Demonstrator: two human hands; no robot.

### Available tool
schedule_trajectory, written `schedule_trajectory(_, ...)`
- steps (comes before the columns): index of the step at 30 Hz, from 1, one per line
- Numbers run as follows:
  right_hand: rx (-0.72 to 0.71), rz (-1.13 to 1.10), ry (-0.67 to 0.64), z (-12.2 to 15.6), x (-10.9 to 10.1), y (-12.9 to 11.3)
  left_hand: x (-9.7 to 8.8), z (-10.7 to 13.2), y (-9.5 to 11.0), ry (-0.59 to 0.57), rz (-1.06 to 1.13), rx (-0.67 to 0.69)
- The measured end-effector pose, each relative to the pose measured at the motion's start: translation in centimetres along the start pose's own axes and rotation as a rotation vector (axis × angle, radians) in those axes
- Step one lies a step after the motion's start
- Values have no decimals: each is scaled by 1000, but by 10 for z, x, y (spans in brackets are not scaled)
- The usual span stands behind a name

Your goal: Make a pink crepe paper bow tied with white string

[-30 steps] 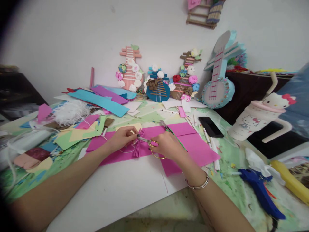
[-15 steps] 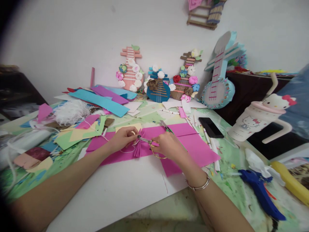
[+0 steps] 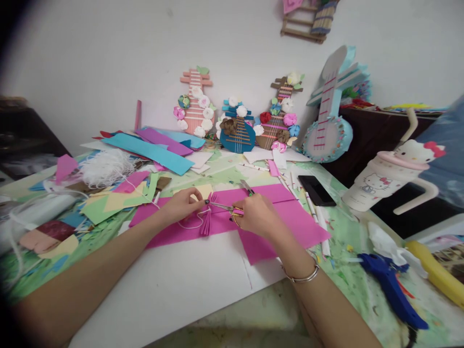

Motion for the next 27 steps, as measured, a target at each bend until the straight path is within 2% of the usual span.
schedule_trajectory(3, -22, 51, -2, 1, -1, 2, 10, 3, 1, -207, 42, -48)
schedule_trajectory(5, -39, 88, -2, 1, -1, 3, 10, 5, 3, -247, 68, -42)
schedule_trajectory(16, -101, 158, -9, 0, 3, -7, 0, 0, 3, -103, 166, 55)
schedule_trajectory(22, -122, 183, 3, -2, 7, -8, 2, 4, 12, -104, 149, 107)
schedule_trajectory(27, -139, 169, -10, -2, 9, -10, 7, 9, 16, -162, 207, 102)
Point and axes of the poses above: each hand's wrist, its own z-axis away from the middle knuckle, its own x-axis out of the palm, y = z × x, the point moved 6 cm from there along -z, towards the middle knuckle, and after that the axes turned 2 degrees about z, right-handed, at the moved point
